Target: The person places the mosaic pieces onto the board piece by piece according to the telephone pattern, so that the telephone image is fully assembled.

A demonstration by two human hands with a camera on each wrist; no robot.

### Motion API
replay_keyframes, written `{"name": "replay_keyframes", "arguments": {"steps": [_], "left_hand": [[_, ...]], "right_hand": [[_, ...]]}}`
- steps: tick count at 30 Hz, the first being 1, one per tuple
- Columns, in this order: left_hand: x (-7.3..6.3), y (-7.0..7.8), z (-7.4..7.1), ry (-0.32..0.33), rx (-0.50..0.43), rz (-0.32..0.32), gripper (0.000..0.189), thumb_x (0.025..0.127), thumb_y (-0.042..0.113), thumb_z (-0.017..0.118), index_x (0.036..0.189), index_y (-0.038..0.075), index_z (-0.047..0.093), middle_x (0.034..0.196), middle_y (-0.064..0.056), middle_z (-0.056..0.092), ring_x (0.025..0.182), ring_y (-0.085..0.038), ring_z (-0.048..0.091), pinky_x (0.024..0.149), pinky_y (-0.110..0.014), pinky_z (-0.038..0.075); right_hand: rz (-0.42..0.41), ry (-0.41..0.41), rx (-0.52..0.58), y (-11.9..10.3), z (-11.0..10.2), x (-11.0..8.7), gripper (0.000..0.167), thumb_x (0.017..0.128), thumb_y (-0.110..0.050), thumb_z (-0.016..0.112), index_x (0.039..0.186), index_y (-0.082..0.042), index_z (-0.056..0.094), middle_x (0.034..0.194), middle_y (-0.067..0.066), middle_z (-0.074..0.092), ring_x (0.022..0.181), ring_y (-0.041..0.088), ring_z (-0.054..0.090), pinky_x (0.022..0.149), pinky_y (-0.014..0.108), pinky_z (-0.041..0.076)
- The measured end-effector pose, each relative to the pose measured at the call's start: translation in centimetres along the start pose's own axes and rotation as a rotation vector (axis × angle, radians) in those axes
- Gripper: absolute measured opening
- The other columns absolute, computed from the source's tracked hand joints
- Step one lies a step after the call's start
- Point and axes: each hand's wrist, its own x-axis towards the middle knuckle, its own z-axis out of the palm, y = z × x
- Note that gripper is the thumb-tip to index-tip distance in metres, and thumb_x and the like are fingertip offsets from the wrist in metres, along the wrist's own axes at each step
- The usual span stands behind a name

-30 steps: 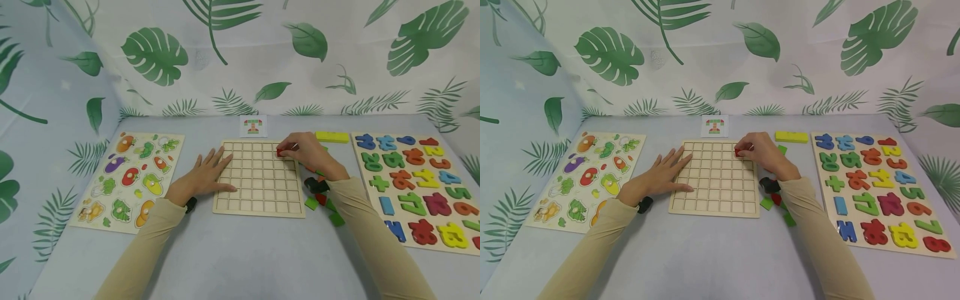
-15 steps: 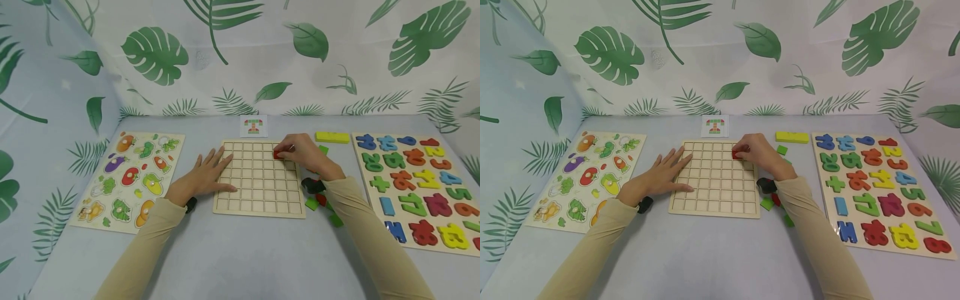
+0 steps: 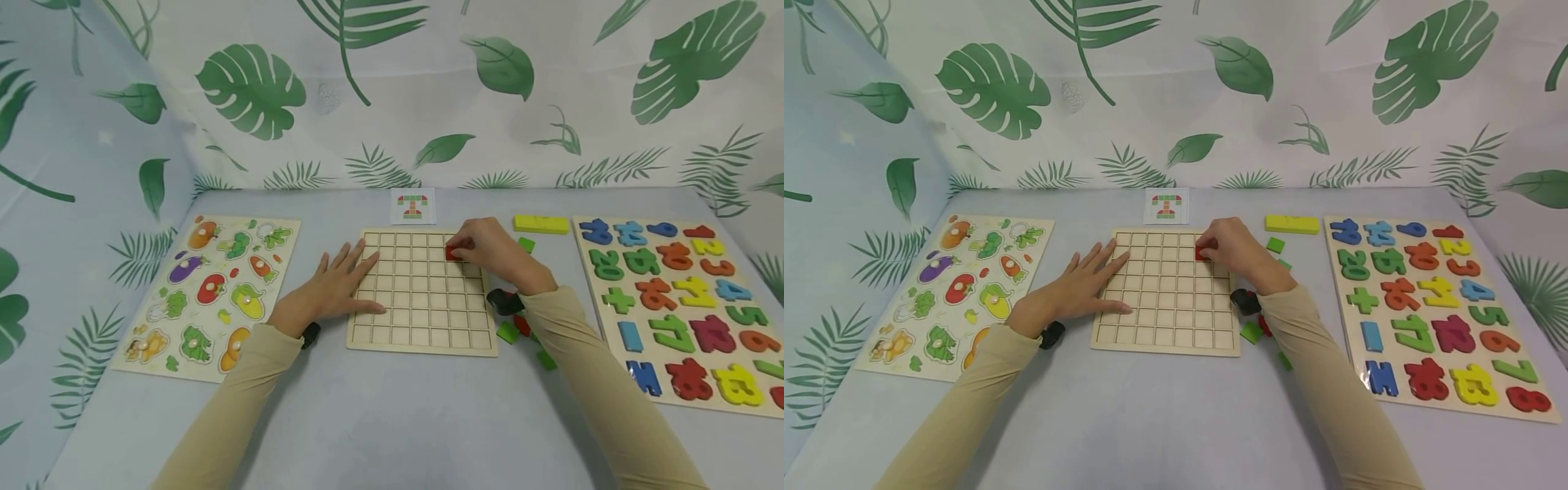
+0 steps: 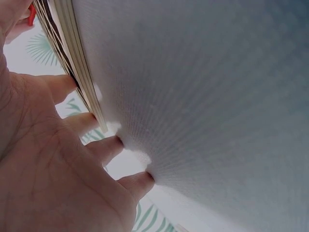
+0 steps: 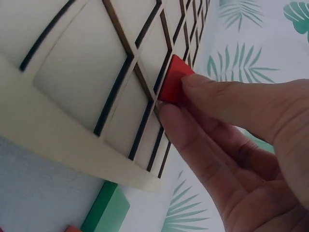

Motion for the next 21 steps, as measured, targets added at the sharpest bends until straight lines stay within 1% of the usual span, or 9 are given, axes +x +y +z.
{"name": "replay_keyframes", "arguments": {"steps": [6, 14, 21], "left_hand": [[-0.09, -0.12, -0.02, 0.008, -0.013, 0.005, 0.104, 0.097, 0.058, 0.068, 0.170, 0.016, 0.008, 0.175, -0.013, -0.012, 0.160, -0.038, -0.012, 0.123, -0.065, -0.007], [-0.07, -0.26, 0.01, 0.012, -0.015, 0.012, 0.103, 0.097, 0.057, 0.068, 0.170, 0.016, 0.008, 0.175, -0.014, -0.012, 0.160, -0.039, -0.012, 0.123, -0.065, -0.007], [0.02, -0.23, 0.05, 0.009, -0.014, 0.016, 0.103, 0.097, 0.056, 0.068, 0.170, 0.016, 0.008, 0.175, -0.014, -0.012, 0.160, -0.039, -0.012, 0.123, -0.065, -0.007]], "right_hand": [[0.008, 0.000, -0.043, -0.43, 0.18, 0.28, 0.018, 0.092, 0.006, 0.075, 0.109, 0.010, 0.078, 0.102, 0.023, 0.074, 0.093, 0.036, 0.070, 0.081, 0.046, 0.057], [0.016, 0.011, -0.055, -0.71, 0.44, 0.47, 0.015, 0.093, 0.008, 0.072, 0.105, 0.010, 0.079, 0.106, 0.025, 0.076, 0.098, 0.039, 0.071, 0.081, 0.047, 0.057], [0.066, -0.009, -0.041, -1.05, 0.30, 0.40, 0.017, 0.093, 0.008, 0.070, 0.107, 0.011, 0.078, 0.108, 0.026, 0.075, 0.099, 0.039, 0.071, 0.081, 0.047, 0.057]]}}
